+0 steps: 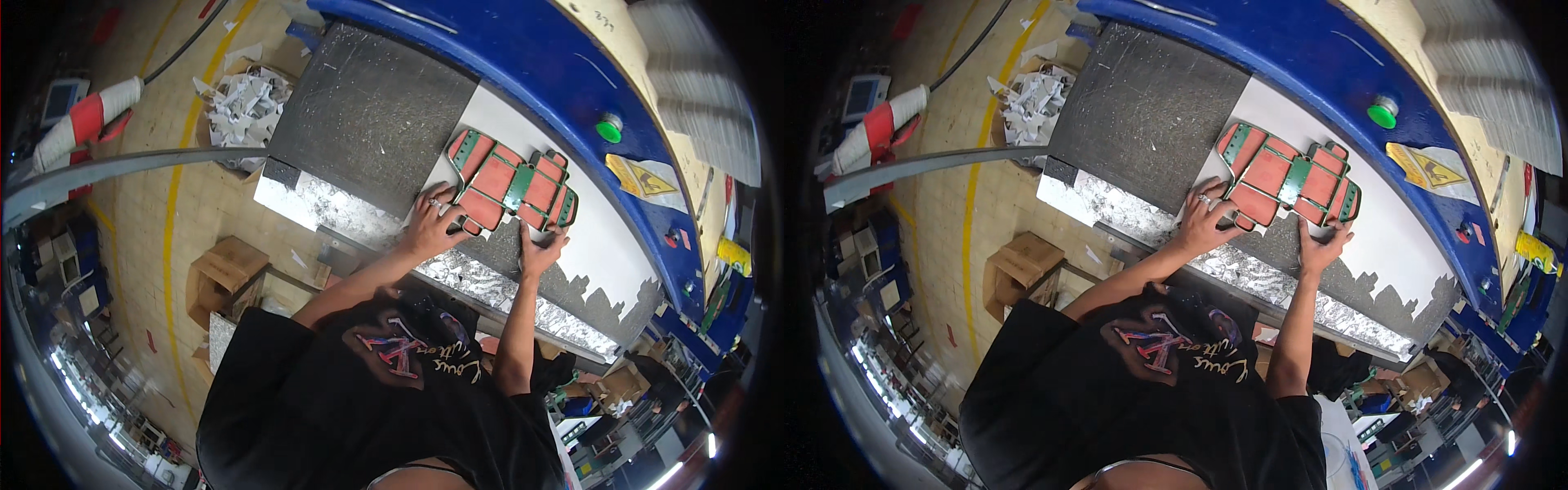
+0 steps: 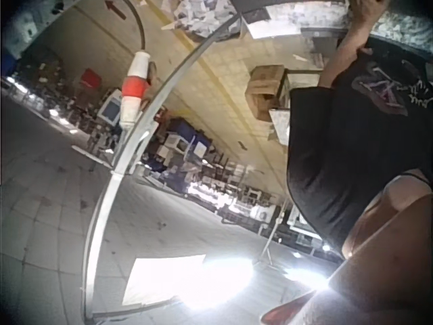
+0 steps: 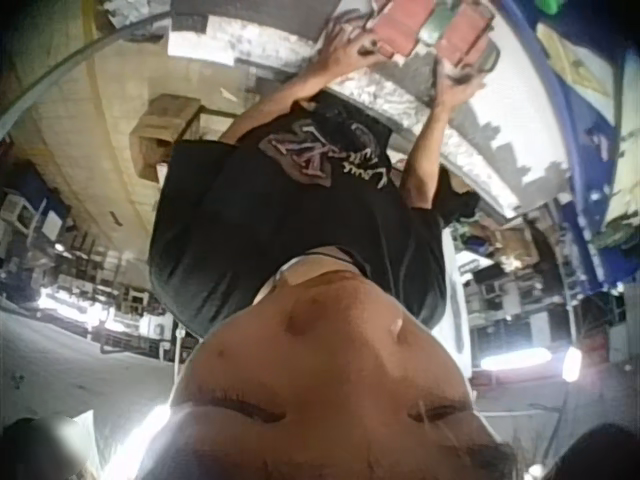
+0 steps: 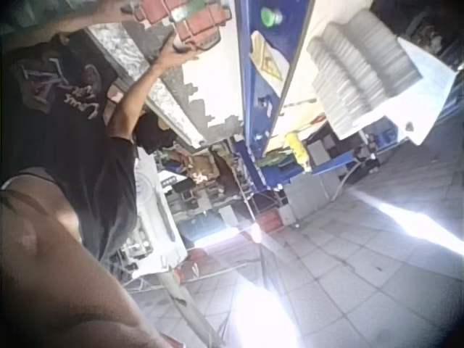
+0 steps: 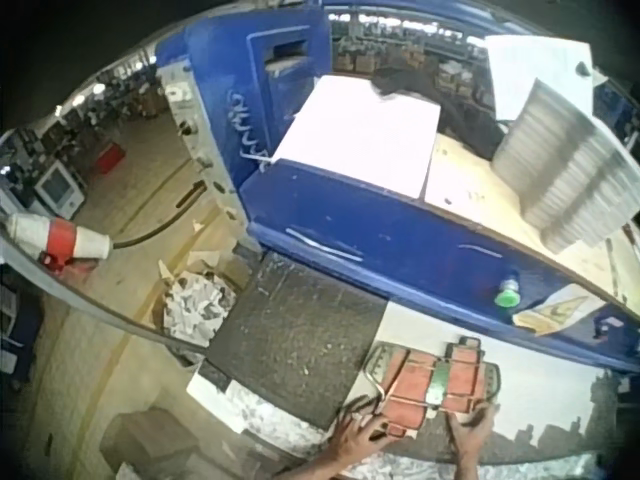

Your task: Using an industrial die-cutting press to cut components from white sheet material.

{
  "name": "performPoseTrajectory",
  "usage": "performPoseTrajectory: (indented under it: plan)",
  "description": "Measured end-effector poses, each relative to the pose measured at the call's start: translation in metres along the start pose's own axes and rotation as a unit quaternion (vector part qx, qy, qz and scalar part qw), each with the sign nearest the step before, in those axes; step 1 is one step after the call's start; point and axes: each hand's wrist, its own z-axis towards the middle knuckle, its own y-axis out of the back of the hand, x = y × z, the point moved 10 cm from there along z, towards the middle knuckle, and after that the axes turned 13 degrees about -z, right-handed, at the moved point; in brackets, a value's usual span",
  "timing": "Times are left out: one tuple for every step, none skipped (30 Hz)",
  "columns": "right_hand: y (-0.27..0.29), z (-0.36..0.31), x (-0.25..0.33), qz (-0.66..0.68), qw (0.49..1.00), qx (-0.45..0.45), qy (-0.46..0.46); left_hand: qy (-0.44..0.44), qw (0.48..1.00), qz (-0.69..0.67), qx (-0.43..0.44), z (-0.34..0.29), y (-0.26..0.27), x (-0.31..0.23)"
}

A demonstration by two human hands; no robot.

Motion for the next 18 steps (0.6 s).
performPoseTrajectory:
  plan:
    - [-0.001,0.000,-0.002,0.004,1.000,0.000,-0.006,-0.004,1.000,0.000,0.000,0.000,0.000,0.000]
    - [-0.003,-0.001,-0.003,0.007,1.000,0.003,-0.010,-0.004,1.000,0.007,0.000,0.001,0.000,0.000]
    - [-0.005,-0.001,-0.004,0.007,1.000,0.007,-0.009,0.001,1.000,0.007,-0.001,0.000,0.000,0.002]
    - [-0.004,-0.001,-0.001,0.000,1.000,0.001,-0.004,0.000,1.000,0.002,-0.002,-0.001,-0.001,0.004]
    - [-0.004,-0.001,0.001,-0.007,1.000,-0.007,0.001,-0.001,1.000,-0.002,-0.004,-0.003,-0.001,0.005]
    - [-0.005,-0.002,0.000,-0.006,1.000,-0.004,0.001,0.001,1.000,-0.001,-0.005,-0.004,-0.001,0.007]
    - [-0.007,-0.001,-0.002,-0.007,1.000,0.003,-0.003,0.000,1.000,-0.001,-0.004,-0.003,-0.001,0.008]
    - [-0.009,-0.001,-0.004,-0.008,1.000,0.009,-0.008,-0.001,1.000,-0.002,-0.004,-0.004,-0.002,0.008]
    - [-0.010,-0.001,-0.005,-0.006,1.000,0.009,-0.007,-0.002,1.000,0.000,-0.004,-0.004,-0.002,0.007]
    - [-0.009,-0.002,-0.005,-0.009,1.000,0.009,-0.004,0.001,1.000,0.000,-0.002,-0.004,-0.001,0.006]
    - [-0.008,-0.003,-0.004,-0.011,1.000,0.008,-0.002,0.003,1.000,0.001,-0.001,-0.003,-0.001,0.005]
    - [-0.008,-0.003,-0.005,-0.011,1.000,0.006,-0.003,0.000,1.000,0.001,0.001,-0.002,0.000,0.003]
    - [-0.008,-0.004,-0.006,-0.004,1.000,0.003,0.000,0.003,1.000,0.004,0.003,-0.001,0.002,0.000]
    - [-0.008,-0.004,-0.008,0.002,1.000,0.000,0.004,0.005,1.000,0.007,0.005,0.000,0.003,-0.002]
    - [-0.007,-0.006,-0.010,0.000,1.000,-0.004,0.000,0.002,1.000,0.005,0.008,-0.001,0.003,-0.002]
    - [-0.008,-0.006,-0.009,0.002,1.000,-0.003,0.002,-0.005,1.000,-0.002,0.006,-0.001,0.003,-0.001]
    - [-0.008,-0.006,-0.009,0.003,1.000,-0.003,0.003,-0.013,1.000,-0.009,0.005,-0.002,0.003,0.000]
    - [-0.009,-0.007,-0.011,-0.004,1.000,0.005,-0.002,-0.006,1.000,-0.008,0.008,-0.004,0.001,0.002]
